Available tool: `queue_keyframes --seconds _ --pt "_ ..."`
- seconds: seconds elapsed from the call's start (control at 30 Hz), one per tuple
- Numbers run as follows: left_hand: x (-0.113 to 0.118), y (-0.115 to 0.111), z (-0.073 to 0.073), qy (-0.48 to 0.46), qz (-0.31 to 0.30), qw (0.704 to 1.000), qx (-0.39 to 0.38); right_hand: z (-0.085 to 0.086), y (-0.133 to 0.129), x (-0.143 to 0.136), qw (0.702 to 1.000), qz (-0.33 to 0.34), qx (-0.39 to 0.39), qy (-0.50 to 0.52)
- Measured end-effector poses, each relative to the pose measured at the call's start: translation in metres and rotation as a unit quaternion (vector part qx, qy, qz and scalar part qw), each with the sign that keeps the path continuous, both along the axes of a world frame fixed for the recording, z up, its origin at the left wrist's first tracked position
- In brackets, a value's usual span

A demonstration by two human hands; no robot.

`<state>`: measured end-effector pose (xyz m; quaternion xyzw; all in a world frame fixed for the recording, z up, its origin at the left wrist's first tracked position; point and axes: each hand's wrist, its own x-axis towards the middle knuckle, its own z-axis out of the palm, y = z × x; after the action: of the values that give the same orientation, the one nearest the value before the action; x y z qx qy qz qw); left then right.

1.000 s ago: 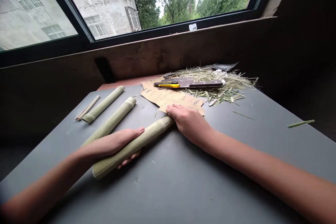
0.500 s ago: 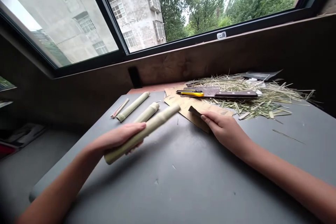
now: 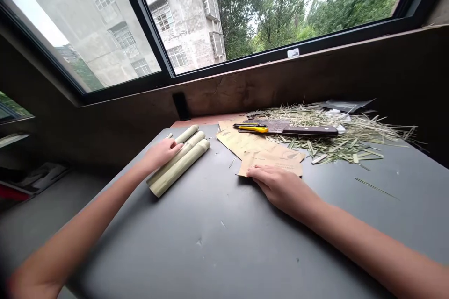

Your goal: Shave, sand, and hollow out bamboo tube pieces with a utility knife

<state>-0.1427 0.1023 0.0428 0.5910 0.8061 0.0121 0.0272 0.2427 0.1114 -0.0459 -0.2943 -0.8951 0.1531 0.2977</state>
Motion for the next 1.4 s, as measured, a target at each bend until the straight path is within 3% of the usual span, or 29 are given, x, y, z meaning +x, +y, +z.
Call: queue_keyframes --seconds 0.17,0.27,0.37,0.43,0.5,0.63,0.77,0.97,1.13,1.4 --pt "0.0 0.039 0.006 0.03 0.002 1.0 0.007 0.005 -0.002 -0.004 1.0 0.004 -0.011 -0.018" --pt "0.005 0.047 0.011 0.019 0.0 1.0 0.009 0.005 -0.002 -0.005 1.0 -0.004 -0.023 -0.01" --pt "0.015 0.031 0.028 0.008 -0.038 0.999 0.026 0.004 0.003 -0.003 0.999 -0.028 -0.039 0.023" --pt "0.027 0.006 0.039 -0.009 -0.1 0.995 0.013 0.005 0.01 0.0 0.995 -0.063 -0.05 0.064" --pt "0.047 -0.029 0.041 -0.023 -0.182 0.983 -0.017 0.007 0.019 0.005 0.988 -0.101 -0.056 0.108" --pt "0.093 -0.099 0.013 -0.006 -0.316 0.947 -0.057 0.012 0.027 0.01 0.983 -0.096 -0.051 0.148" --pt "0.118 -0.131 -0.023 0.037 -0.378 0.925 -0.017 0.013 0.009 0.011 0.99 -0.036 -0.014 0.133" --pt "0.134 -0.116 -0.045 0.088 -0.424 0.897 0.088 0.019 -0.047 0.022 0.985 0.113 0.109 0.066" --pt "0.14 -0.091 -0.052 0.114 -0.496 0.853 0.117 0.027 -0.057 0.023 0.946 0.151 0.283 -0.046" --pt "0.132 -0.078 -0.048 0.153 -0.494 0.839 0.168 0.028 -0.052 0.019 0.957 0.124 0.259 -0.051"
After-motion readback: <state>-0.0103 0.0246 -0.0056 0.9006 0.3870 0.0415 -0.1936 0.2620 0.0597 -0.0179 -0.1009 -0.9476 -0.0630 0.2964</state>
